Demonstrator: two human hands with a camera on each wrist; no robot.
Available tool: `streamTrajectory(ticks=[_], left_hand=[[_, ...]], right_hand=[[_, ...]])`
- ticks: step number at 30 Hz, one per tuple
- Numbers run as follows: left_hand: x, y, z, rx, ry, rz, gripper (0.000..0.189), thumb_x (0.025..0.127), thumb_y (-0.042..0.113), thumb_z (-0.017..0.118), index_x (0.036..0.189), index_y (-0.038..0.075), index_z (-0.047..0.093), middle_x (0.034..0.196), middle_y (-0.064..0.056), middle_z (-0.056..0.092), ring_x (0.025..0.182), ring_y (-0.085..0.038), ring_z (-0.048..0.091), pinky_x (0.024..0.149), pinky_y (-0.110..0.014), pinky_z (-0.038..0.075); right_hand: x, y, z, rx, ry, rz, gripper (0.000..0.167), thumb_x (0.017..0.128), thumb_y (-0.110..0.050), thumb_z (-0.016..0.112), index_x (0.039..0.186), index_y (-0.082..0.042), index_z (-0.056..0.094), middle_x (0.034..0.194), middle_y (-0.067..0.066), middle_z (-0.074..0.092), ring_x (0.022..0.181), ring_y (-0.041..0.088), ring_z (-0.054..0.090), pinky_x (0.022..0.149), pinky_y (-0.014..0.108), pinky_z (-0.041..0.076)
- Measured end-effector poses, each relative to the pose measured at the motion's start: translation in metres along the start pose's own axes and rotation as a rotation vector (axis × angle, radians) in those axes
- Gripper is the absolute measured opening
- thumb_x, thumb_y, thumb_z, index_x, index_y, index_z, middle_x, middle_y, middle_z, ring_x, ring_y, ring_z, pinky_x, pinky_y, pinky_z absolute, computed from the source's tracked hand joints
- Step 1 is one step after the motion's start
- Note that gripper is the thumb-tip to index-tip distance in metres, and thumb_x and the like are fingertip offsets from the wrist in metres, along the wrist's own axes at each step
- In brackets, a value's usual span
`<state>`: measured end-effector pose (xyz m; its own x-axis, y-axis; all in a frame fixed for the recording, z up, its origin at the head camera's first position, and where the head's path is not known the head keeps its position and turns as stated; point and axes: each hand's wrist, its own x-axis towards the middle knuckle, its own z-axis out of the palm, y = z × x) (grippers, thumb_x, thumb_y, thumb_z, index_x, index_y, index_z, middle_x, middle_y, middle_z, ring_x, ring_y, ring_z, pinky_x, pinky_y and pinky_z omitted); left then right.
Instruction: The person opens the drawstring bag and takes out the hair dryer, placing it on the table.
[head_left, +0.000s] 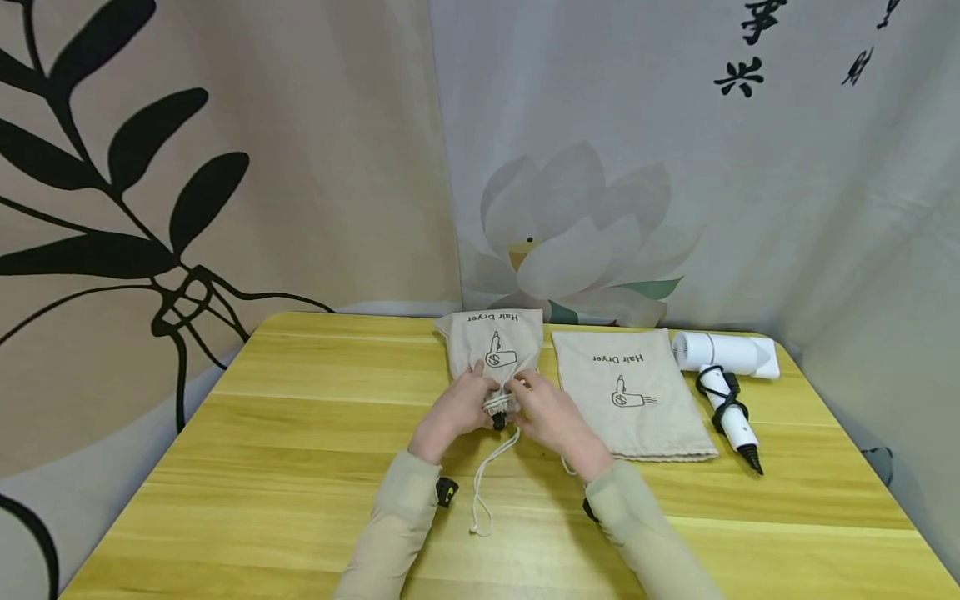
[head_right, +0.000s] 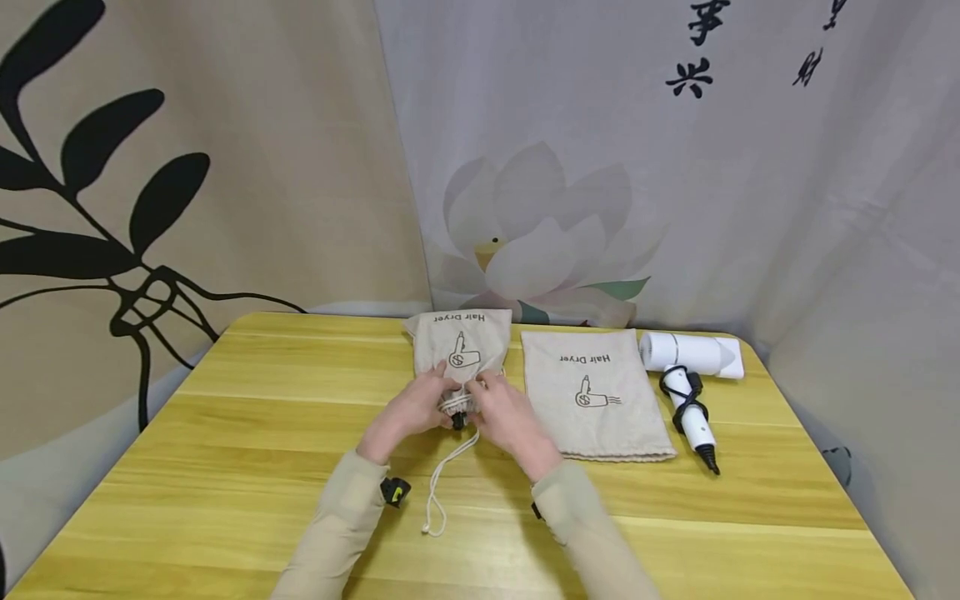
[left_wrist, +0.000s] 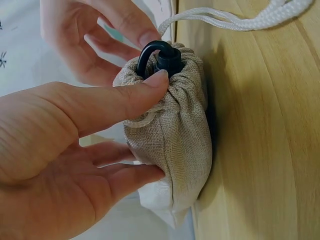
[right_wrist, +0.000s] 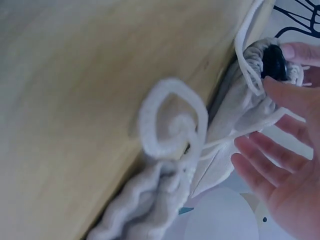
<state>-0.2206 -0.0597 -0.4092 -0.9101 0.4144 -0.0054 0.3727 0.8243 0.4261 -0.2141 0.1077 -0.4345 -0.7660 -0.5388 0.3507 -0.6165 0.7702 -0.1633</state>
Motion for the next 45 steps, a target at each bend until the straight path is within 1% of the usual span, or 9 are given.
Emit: streamTrajectory(ticks=[6, 10, 13, 19, 24, 30, 32, 39, 45], left_hand=[[0.001, -0.005, -0.001, -0.026, 0.022, 0.058, 0.049, 0.063, -0.002, 0.082, 0.11, -0.001, 0.067, 0.132, -0.029, 0.052, 0.133, -0.046, 0.039, 0.11, -0.045, 0.038], [0.001, -0.008, -0.001, -0.001, 0.018, 0.083, 0.045, 0.062, -0.007, 0.078, 0.106, -0.001, 0.069, 0.134, -0.035, 0.047, 0.129, -0.048, 0.043, 0.108, -0.046, 0.04], [0.0, -0.008, -0.001, 0.004, -0.001, 0.08, 0.044, 0.063, -0.009, 0.075, 0.106, -0.001, 0.069, 0.139, -0.039, 0.038, 0.128, -0.05, 0.044, 0.108, -0.047, 0.04], [-0.002, -0.008, -0.001, -0.04, -0.013, 0.046, 0.046, 0.065, -0.008, 0.071, 0.11, -0.002, 0.068, 0.143, -0.038, 0.031, 0.132, -0.049, 0.039, 0.109, -0.048, 0.038], [-0.001, -0.009, 0.003, -0.065, 0.031, 0.032, 0.043, 0.065, -0.002, 0.073, 0.108, -0.002, 0.068, 0.142, -0.038, 0.034, 0.13, -0.047, 0.042, 0.108, -0.048, 0.04], [0.001, -0.009, 0.006, -0.045, 0.078, 0.04, 0.04, 0.064, -0.001, 0.075, 0.104, 0.0, 0.069, 0.132, -0.029, 0.053, 0.131, -0.044, 0.044, 0.106, -0.047, 0.043], [0.001, -0.009, 0.006, -0.046, 0.084, 0.032, 0.04, 0.064, -0.001, 0.074, 0.104, 0.001, 0.068, 0.13, -0.027, 0.055, 0.132, -0.043, 0.043, 0.105, -0.047, 0.043], [-0.001, -0.008, 0.009, -0.027, 0.099, 0.006, 0.039, 0.065, -0.001, 0.073, 0.103, 0.001, 0.067, 0.14, -0.035, 0.04, 0.125, -0.047, 0.049, 0.101, -0.049, 0.046], [-0.002, -0.009, 0.011, -0.02, 0.11, 0.01, 0.037, 0.066, -0.001, 0.072, 0.102, 0.002, 0.067, 0.14, -0.035, 0.04, 0.122, -0.048, 0.051, 0.099, -0.05, 0.048]], right_hand=[[0.002, -0.005, 0.004, -0.031, 0.009, 0.016, 0.038, 0.074, -0.011, 0.078, 0.108, -0.008, 0.061, 0.105, 0.01, 0.061, 0.087, 0.023, 0.062, 0.07, 0.035, 0.056], [0.003, -0.009, 0.005, -0.059, 0.012, 0.015, 0.035, 0.074, -0.014, 0.078, 0.105, -0.009, 0.062, 0.097, 0.007, 0.059, 0.079, 0.019, 0.059, 0.061, 0.03, 0.053], [0.003, -0.011, 0.006, -0.07, 0.003, 0.028, 0.033, 0.074, -0.016, 0.076, 0.103, -0.01, 0.062, 0.093, 0.006, 0.057, 0.074, 0.017, 0.056, 0.057, 0.029, 0.051], [0.007, -0.015, 0.009, -0.096, -0.047, 0.076, 0.034, 0.076, -0.021, 0.074, 0.107, -0.013, 0.063, 0.095, 0.007, 0.057, 0.074, 0.018, 0.056, 0.054, 0.029, 0.05], [0.009, -0.016, 0.008, -0.113, -0.079, 0.098, 0.032, 0.078, -0.022, 0.073, 0.107, -0.014, 0.064, 0.095, 0.007, 0.057, 0.074, 0.018, 0.056, 0.051, 0.029, 0.048], [0.01, -0.015, 0.008, -0.108, -0.076, 0.102, 0.031, 0.077, -0.021, 0.074, 0.106, -0.012, 0.064, 0.094, 0.008, 0.057, 0.073, 0.018, 0.056, 0.052, 0.029, 0.049], [0.01, -0.014, 0.008, -0.103, -0.077, 0.101, 0.031, 0.078, -0.02, 0.074, 0.106, -0.012, 0.064, 0.094, 0.008, 0.057, 0.073, 0.019, 0.056, 0.053, 0.03, 0.05], [0.01, -0.013, 0.007, -0.091, -0.061, 0.09, 0.029, 0.077, -0.019, 0.074, 0.104, -0.012, 0.064, 0.092, 0.009, 0.057, 0.072, 0.019, 0.055, 0.055, 0.031, 0.05], [0.01, -0.01, 0.008, -0.074, -0.05, 0.088, 0.026, 0.076, -0.019, 0.075, 0.098, -0.012, 0.063, 0.091, 0.008, 0.057, 0.07, 0.018, 0.055, 0.054, 0.031, 0.05]])
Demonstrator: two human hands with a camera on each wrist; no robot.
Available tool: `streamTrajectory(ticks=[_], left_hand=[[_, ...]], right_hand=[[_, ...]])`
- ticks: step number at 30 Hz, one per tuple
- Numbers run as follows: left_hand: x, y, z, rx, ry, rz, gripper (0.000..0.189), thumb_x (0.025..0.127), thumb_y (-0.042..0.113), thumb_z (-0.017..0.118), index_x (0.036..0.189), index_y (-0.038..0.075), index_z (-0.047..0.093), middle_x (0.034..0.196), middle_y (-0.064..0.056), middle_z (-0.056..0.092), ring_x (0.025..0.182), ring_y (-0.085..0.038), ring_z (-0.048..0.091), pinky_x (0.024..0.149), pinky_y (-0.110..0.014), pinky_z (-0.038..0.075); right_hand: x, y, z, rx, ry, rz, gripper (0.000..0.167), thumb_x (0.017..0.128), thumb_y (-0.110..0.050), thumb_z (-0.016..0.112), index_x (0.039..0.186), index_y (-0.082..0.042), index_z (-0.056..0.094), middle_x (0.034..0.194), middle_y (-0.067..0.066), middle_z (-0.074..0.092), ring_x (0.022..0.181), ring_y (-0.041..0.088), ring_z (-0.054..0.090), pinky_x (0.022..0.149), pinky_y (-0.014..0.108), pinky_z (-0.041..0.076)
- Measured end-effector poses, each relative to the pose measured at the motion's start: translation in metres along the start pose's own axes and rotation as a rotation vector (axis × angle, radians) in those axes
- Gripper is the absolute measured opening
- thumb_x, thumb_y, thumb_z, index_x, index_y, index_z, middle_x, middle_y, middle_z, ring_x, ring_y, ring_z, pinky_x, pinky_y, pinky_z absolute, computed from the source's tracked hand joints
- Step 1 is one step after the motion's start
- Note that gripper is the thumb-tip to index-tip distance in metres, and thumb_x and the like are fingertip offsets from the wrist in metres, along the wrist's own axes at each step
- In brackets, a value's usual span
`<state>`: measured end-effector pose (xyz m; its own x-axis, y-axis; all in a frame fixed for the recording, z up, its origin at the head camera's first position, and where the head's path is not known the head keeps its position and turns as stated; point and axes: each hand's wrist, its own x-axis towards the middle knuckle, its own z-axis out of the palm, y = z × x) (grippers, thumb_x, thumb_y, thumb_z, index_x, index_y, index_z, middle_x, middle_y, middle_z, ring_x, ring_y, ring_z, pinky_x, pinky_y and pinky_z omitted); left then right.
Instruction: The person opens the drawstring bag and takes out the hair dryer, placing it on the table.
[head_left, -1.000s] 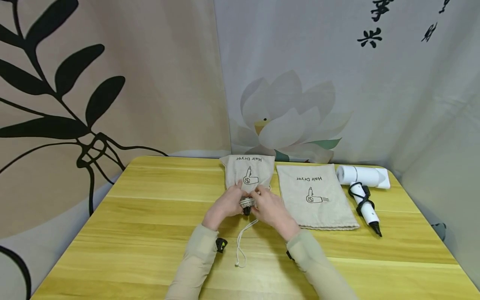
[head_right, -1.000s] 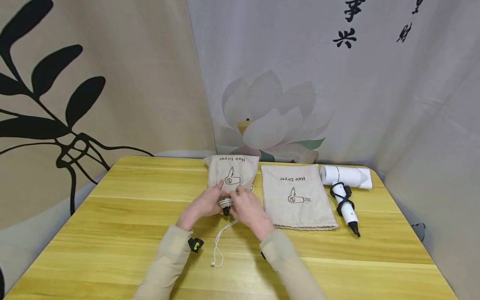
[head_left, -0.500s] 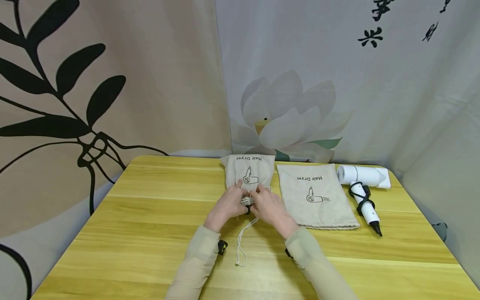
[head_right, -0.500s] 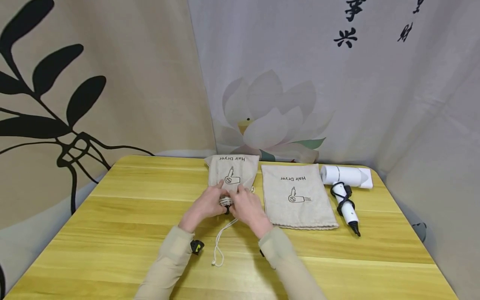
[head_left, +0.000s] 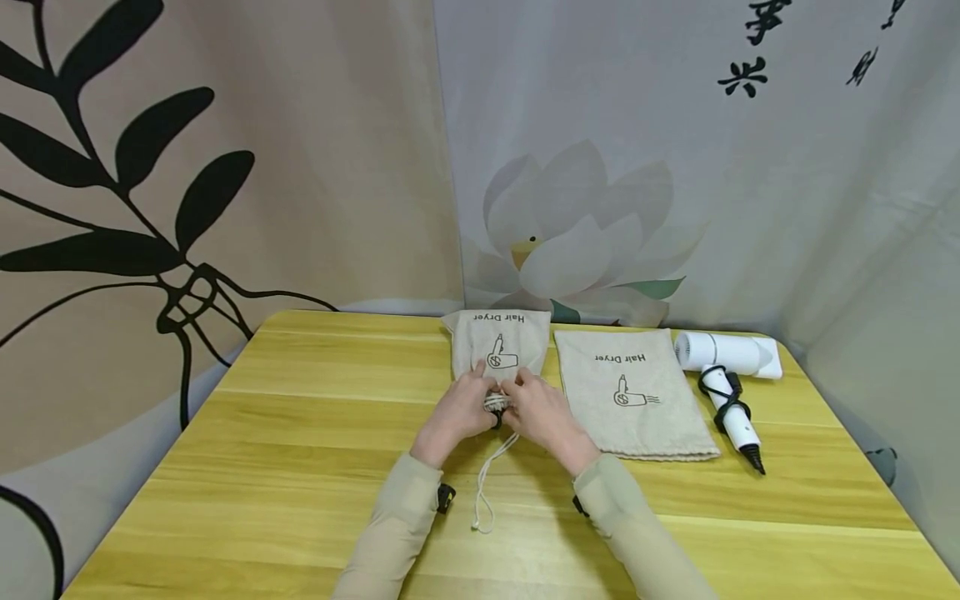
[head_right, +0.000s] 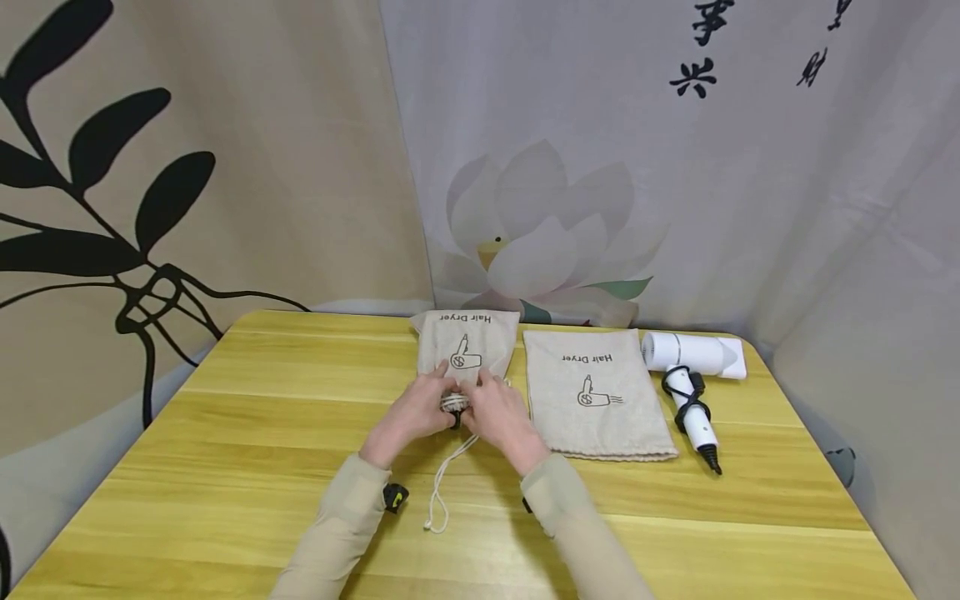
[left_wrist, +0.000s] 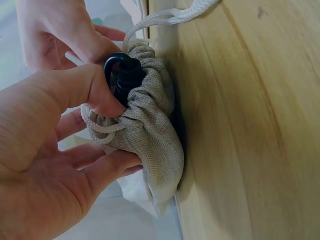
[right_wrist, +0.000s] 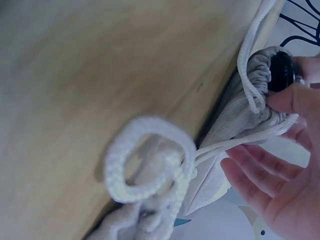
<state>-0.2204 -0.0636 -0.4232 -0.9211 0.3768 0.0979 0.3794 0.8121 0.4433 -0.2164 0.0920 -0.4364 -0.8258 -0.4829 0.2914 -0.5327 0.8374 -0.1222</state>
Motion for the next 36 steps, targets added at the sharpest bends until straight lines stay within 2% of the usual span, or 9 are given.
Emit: streamTrajectory(ticks=[8, 15, 22, 31, 36], left_hand=[[-0.001, -0.001, 0.001, 0.001, -0.005, -0.003, 0.038, 0.067, -0.001, 0.072, 0.104, 0.003, 0.066, 0.142, -0.034, 0.038, 0.123, -0.048, 0.049, 0.099, -0.05, 0.047], [-0.001, -0.002, 0.002, -0.024, 0.005, -0.002, 0.039, 0.066, -0.004, 0.071, 0.104, 0.003, 0.066, 0.142, -0.033, 0.039, 0.125, -0.047, 0.048, 0.101, -0.049, 0.046], [-0.002, -0.006, 0.0, -0.035, 0.017, 0.022, 0.036, 0.065, -0.006, 0.07, 0.099, 0.004, 0.067, 0.14, -0.032, 0.042, 0.128, -0.045, 0.047, 0.102, -0.049, 0.046], [-0.004, -0.008, -0.002, -0.038, 0.006, 0.022, 0.041, 0.066, -0.006, 0.07, 0.105, 0.004, 0.067, 0.142, -0.03, 0.042, 0.128, -0.044, 0.047, 0.102, -0.049, 0.046], [-0.004, -0.011, -0.002, -0.031, 0.016, 0.051, 0.041, 0.065, -0.008, 0.07, 0.104, 0.005, 0.067, 0.14, -0.029, 0.045, 0.129, -0.043, 0.047, 0.103, -0.049, 0.044]], right_hand=[[-0.001, 0.002, -0.002, 0.037, -0.007, 0.0, 0.023, 0.076, -0.018, 0.074, 0.095, -0.011, 0.063, 0.09, 0.007, 0.057, 0.068, 0.017, 0.055, 0.054, 0.03, 0.05], [-0.001, 0.004, -0.003, 0.027, -0.014, 0.01, 0.022, 0.076, -0.018, 0.073, 0.095, -0.012, 0.062, 0.09, 0.007, 0.057, 0.068, 0.017, 0.054, 0.053, 0.032, 0.05], [-0.002, 0.008, -0.004, 0.036, -0.006, -0.009, 0.02, 0.076, -0.018, 0.073, 0.089, -0.013, 0.059, 0.087, 0.005, 0.056, 0.065, 0.015, 0.052, 0.051, 0.026, 0.046], [-0.003, 0.01, -0.006, 0.017, -0.006, -0.02, 0.019, 0.077, -0.018, 0.072, 0.091, -0.012, 0.059, 0.087, 0.005, 0.056, 0.064, 0.016, 0.053, 0.05, 0.027, 0.045], [-0.002, 0.011, -0.006, 0.021, -0.02, -0.007, 0.02, 0.078, -0.019, 0.073, 0.091, -0.013, 0.06, 0.087, 0.005, 0.056, 0.065, 0.016, 0.053, 0.05, 0.027, 0.045]])
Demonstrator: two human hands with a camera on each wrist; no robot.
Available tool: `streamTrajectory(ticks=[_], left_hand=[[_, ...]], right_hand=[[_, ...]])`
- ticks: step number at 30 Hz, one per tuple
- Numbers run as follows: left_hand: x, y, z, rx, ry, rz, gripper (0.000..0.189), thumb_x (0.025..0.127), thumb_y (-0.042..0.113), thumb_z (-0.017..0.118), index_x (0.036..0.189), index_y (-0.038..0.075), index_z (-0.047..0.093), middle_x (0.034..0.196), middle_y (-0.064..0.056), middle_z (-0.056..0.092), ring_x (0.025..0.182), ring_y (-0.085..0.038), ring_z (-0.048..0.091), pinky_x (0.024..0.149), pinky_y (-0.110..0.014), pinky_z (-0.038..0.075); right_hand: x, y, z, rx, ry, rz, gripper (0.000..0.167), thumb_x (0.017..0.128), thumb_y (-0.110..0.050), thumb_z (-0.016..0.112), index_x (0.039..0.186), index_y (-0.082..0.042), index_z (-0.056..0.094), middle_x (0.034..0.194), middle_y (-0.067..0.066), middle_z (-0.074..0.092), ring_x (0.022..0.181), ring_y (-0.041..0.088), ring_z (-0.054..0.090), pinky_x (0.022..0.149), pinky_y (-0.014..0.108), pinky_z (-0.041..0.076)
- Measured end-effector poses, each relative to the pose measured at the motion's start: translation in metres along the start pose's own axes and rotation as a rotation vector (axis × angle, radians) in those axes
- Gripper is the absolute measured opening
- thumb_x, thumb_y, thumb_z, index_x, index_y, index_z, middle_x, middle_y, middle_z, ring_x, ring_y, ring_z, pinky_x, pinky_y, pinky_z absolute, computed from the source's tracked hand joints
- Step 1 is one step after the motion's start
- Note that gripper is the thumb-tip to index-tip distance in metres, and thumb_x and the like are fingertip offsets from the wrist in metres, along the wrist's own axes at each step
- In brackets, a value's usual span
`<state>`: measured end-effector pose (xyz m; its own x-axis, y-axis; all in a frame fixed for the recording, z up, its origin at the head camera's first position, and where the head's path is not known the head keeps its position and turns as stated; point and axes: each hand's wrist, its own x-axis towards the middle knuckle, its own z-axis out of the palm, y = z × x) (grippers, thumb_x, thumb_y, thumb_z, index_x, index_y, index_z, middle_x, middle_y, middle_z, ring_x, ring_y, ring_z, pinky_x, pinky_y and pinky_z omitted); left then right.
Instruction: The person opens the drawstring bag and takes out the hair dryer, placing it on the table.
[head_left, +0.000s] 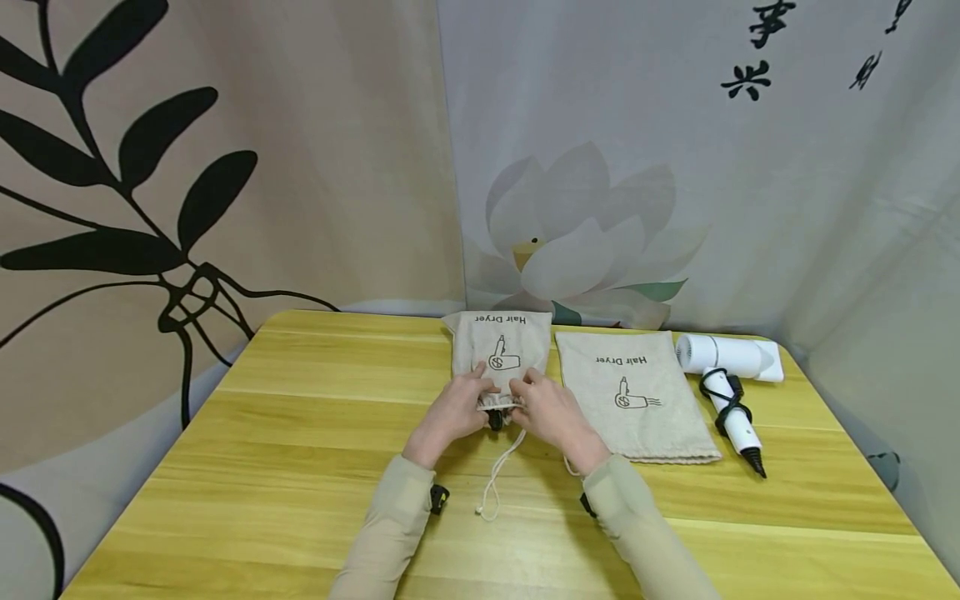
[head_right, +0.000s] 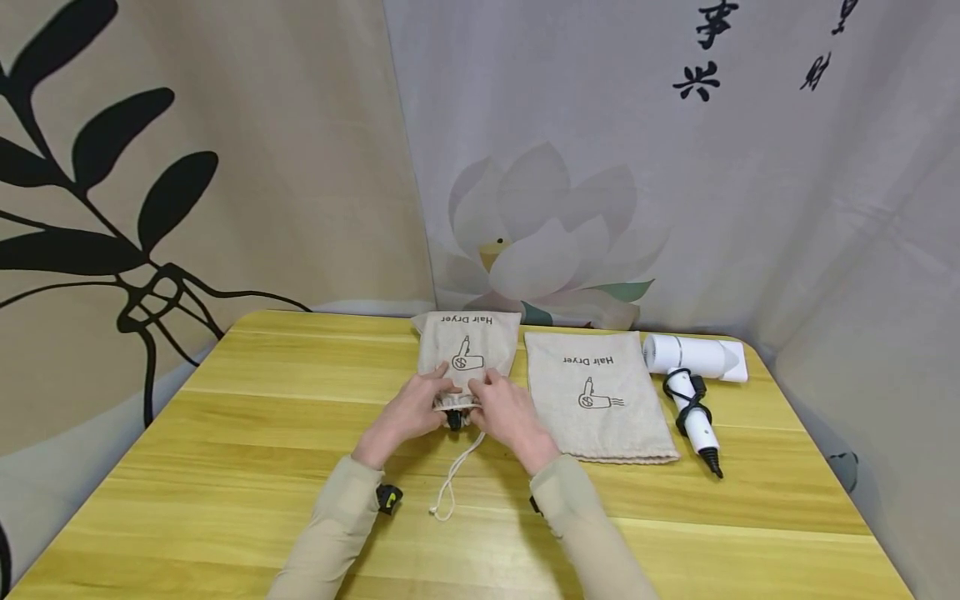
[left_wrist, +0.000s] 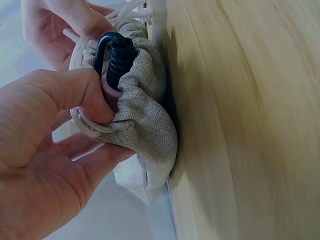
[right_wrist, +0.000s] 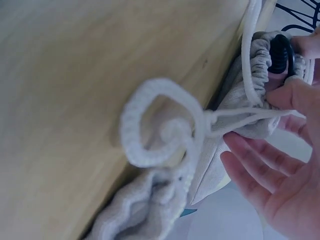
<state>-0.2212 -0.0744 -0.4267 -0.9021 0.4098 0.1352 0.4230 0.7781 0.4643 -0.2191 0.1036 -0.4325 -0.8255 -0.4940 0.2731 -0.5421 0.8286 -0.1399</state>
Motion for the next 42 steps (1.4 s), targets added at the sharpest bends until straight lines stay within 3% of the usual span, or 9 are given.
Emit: streamTrajectory(ticks=[16, 25, 35, 42], left_hand=[[-0.001, -0.005, -0.001, -0.027, 0.01, 0.034, 0.037, 0.065, -0.014, 0.064, 0.096, 0.007, 0.068, 0.14, -0.028, 0.045, 0.126, -0.044, 0.049, 0.094, -0.047, 0.051], [-0.001, -0.008, -0.001, -0.032, -0.01, 0.03, 0.034, 0.069, -0.011, 0.067, 0.098, 0.007, 0.067, 0.143, -0.025, 0.043, 0.125, -0.044, 0.05, 0.1, -0.05, 0.046], [0.0, -0.007, -0.002, -0.007, 0.026, 0.048, 0.034, 0.07, -0.014, 0.062, 0.096, 0.007, 0.068, 0.138, -0.025, 0.05, 0.123, -0.04, 0.054, 0.1, -0.046, 0.048], [-0.001, -0.005, -0.004, -0.014, 0.011, 0.002, 0.031, 0.07, -0.008, 0.066, 0.097, 0.006, 0.069, 0.138, -0.022, 0.05, 0.121, -0.04, 0.055, 0.1, -0.047, 0.047]], right_hand=[[-0.002, 0.004, -0.001, 0.015, -0.003, 0.012, 0.02, 0.077, -0.02, 0.073, 0.09, -0.014, 0.06, 0.084, 0.002, 0.055, 0.064, 0.015, 0.053, 0.05, 0.027, 0.046], [-0.002, 0.006, -0.001, 0.01, -0.027, 0.018, 0.021, 0.078, -0.02, 0.073, 0.093, -0.014, 0.06, 0.085, 0.003, 0.055, 0.067, 0.017, 0.055, 0.05, 0.026, 0.046], [-0.002, 0.007, -0.005, 0.021, -0.031, 0.016, 0.02, 0.076, -0.015, 0.073, 0.093, -0.014, 0.062, 0.086, 0.003, 0.056, 0.069, 0.018, 0.057, 0.052, 0.03, 0.049], [-0.005, 0.01, -0.007, 0.078, -0.078, 0.026, 0.019, 0.077, -0.015, 0.073, 0.094, -0.015, 0.064, 0.09, 0.002, 0.058, 0.072, 0.016, 0.056, 0.058, 0.03, 0.05]])
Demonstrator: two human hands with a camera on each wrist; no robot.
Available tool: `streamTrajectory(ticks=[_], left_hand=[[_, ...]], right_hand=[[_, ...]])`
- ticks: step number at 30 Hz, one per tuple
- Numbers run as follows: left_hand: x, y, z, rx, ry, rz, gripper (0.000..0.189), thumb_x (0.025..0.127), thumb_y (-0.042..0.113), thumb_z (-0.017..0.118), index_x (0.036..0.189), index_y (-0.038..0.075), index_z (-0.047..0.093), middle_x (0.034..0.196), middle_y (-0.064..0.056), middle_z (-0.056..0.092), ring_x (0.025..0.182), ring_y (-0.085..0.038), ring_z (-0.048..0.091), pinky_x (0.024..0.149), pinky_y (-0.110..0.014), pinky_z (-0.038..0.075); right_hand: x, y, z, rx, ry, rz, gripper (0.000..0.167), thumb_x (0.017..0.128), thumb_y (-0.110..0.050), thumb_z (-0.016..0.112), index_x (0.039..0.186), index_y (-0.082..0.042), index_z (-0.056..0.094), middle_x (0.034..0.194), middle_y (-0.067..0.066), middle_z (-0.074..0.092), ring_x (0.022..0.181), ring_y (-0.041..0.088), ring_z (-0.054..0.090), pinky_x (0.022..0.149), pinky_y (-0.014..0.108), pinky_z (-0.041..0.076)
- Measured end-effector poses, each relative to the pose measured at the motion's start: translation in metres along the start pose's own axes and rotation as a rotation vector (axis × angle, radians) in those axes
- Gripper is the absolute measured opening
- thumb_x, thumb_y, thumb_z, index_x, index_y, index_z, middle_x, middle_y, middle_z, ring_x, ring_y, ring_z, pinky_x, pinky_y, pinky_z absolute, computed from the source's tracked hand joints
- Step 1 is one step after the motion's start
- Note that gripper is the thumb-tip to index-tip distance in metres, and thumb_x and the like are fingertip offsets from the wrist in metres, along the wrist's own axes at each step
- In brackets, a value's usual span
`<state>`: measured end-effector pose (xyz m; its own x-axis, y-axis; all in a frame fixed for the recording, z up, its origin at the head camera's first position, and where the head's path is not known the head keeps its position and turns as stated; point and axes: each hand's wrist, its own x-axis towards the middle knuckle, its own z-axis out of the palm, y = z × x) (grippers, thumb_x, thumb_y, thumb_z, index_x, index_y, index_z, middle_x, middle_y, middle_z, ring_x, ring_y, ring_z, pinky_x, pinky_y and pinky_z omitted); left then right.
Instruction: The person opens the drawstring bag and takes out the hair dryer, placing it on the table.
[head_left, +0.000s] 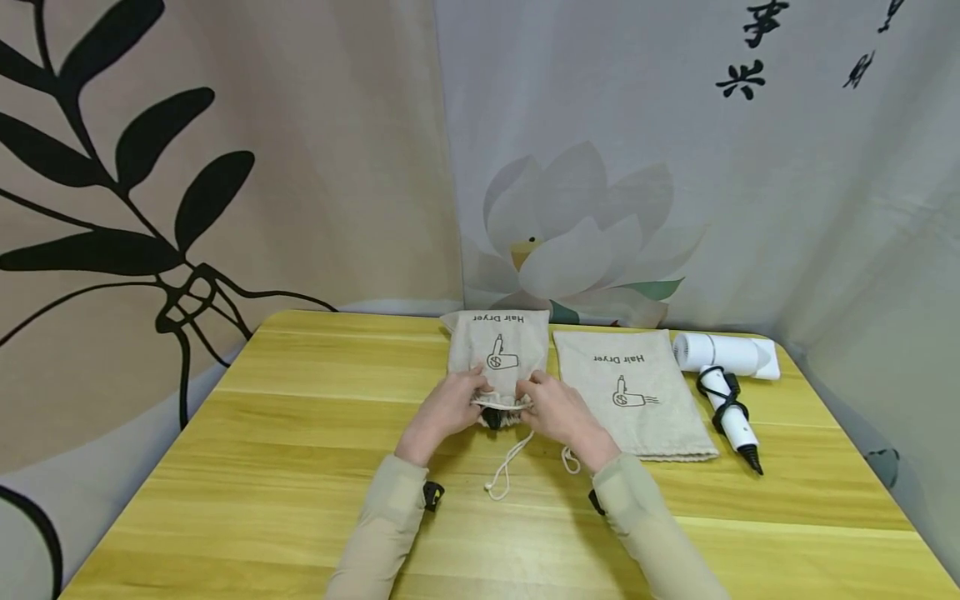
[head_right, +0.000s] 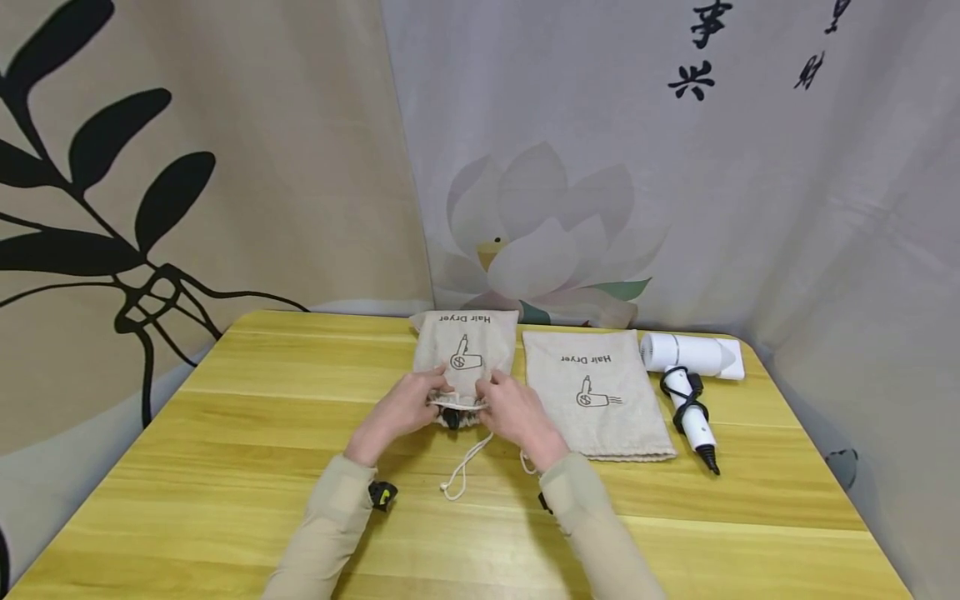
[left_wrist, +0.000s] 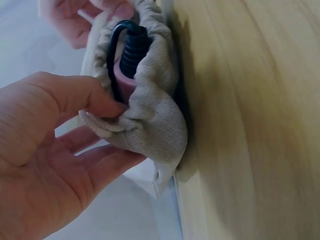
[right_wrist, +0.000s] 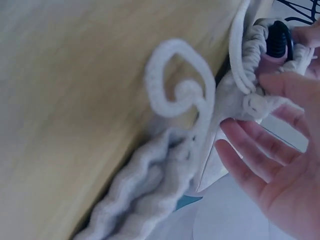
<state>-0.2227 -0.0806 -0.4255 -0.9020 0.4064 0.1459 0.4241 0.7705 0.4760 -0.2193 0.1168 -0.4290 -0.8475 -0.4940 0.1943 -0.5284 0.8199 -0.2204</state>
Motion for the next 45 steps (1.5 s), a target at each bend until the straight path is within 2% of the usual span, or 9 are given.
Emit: streamTrajectory(ticks=[6, 10, 13, 16, 19, 23, 28, 37, 45], left_hand=[[-0.002, 0.002, -0.007, -0.037, -0.067, -0.019, 0.037, 0.068, -0.005, 0.071, 0.103, 0.005, 0.067, 0.143, -0.021, 0.046, 0.123, -0.039, 0.054, 0.101, -0.044, 0.047], [-0.005, 0.006, -0.012, -0.06, -0.124, -0.044, 0.039, 0.073, 0.01, 0.078, 0.11, 0.004, 0.066, 0.146, -0.021, 0.041, 0.129, -0.039, 0.048, 0.106, -0.045, 0.042], [-0.005, 0.007, -0.013, -0.079, -0.139, -0.067, 0.042, 0.077, 0.023, 0.078, 0.112, 0.004, 0.066, 0.147, -0.022, 0.039, 0.132, -0.039, 0.045, 0.109, -0.045, 0.039], [-0.004, 0.006, -0.013, -0.087, -0.133, -0.073, 0.04, 0.08, 0.027, 0.075, 0.111, 0.004, 0.066, 0.145, -0.023, 0.041, 0.129, -0.038, 0.048, 0.108, -0.044, 0.041], [-0.004, 0.007, -0.013, -0.074, -0.127, -0.073, 0.034, 0.081, 0.021, 0.074, 0.109, 0.004, 0.066, 0.145, -0.023, 0.042, 0.126, -0.037, 0.051, 0.105, -0.044, 0.043], [-0.005, 0.008, -0.012, -0.049, -0.114, -0.069, 0.035, 0.074, 0.005, 0.076, 0.107, 0.005, 0.065, 0.143, -0.022, 0.045, 0.126, -0.038, 0.051, 0.104, -0.045, 0.044], [-0.006, 0.009, -0.006, 0.012, -0.056, -0.034, 0.042, 0.065, -0.009, 0.075, 0.102, 0.007, 0.065, 0.139, -0.02, 0.051, 0.125, -0.037, 0.052, 0.103, -0.046, 0.045], [-0.007, 0.008, -0.003, 0.063, 0.015, 0.002, 0.04, 0.065, -0.012, 0.073, 0.099, 0.007, 0.066, 0.13, -0.014, 0.059, 0.12, -0.033, 0.057, 0.098, -0.042, 0.05], [-0.008, 0.007, -0.004, 0.076, 0.047, 0.05, 0.038, 0.064, -0.011, 0.072, 0.096, 0.006, 0.066, 0.113, -0.01, 0.066, 0.103, -0.029, 0.064, 0.086, -0.039, 0.055]], right_hand=[[-0.003, 0.0, -0.005, 0.072, -0.045, 0.017, 0.021, 0.081, -0.029, 0.072, 0.094, -0.014, 0.064, 0.095, 0.005, 0.062, 0.078, 0.018, 0.059, 0.07, 0.034, 0.053], [-0.003, 0.0, -0.007, 0.101, -0.066, 0.048, 0.027, 0.084, -0.041, 0.067, 0.096, -0.017, 0.065, 0.098, 0.003, 0.062, 0.08, 0.017, 0.06, 0.071, 0.033, 0.053], [-0.002, 0.0, -0.008, 0.109, -0.071, 0.071, 0.027, 0.088, -0.043, 0.063, 0.097, -0.018, 0.065, 0.099, 0.003, 0.063, 0.082, 0.017, 0.061, 0.072, 0.034, 0.053], [-0.001, -0.001, -0.006, 0.096, -0.072, 0.079, 0.025, 0.089, -0.039, 0.063, 0.097, -0.017, 0.066, 0.098, 0.004, 0.063, 0.081, 0.018, 0.061, 0.071, 0.034, 0.053], [-0.001, -0.002, -0.004, 0.064, -0.07, 0.063, 0.025, 0.085, -0.036, 0.068, 0.098, -0.015, 0.065, 0.097, 0.004, 0.062, 0.079, 0.018, 0.06, 0.068, 0.033, 0.053], [-0.001, -0.004, 0.001, 0.015, -0.039, 0.018, 0.029, 0.078, -0.033, 0.076, 0.095, -0.014, 0.063, 0.093, 0.003, 0.059, 0.077, 0.019, 0.059, 0.063, 0.034, 0.053], [0.0, -0.006, 0.005, -0.049, 0.026, -0.028, 0.032, 0.073, -0.028, 0.081, 0.09, -0.012, 0.059, 0.086, 0.003, 0.055, 0.07, 0.02, 0.058, 0.055, 0.033, 0.05], [0.0, -0.005, 0.006, -0.108, 0.039, -0.005, 0.025, 0.077, -0.021, 0.077, 0.091, -0.01, 0.06, 0.085, 0.004, 0.055, 0.068, 0.022, 0.058, 0.051, 0.033, 0.048], [0.001, -0.002, 0.006, -0.097, 0.031, 0.013, 0.023, 0.076, -0.018, 0.075, 0.088, -0.01, 0.058, 0.083, 0.004, 0.054, 0.065, 0.018, 0.055, 0.05, 0.03, 0.046]])
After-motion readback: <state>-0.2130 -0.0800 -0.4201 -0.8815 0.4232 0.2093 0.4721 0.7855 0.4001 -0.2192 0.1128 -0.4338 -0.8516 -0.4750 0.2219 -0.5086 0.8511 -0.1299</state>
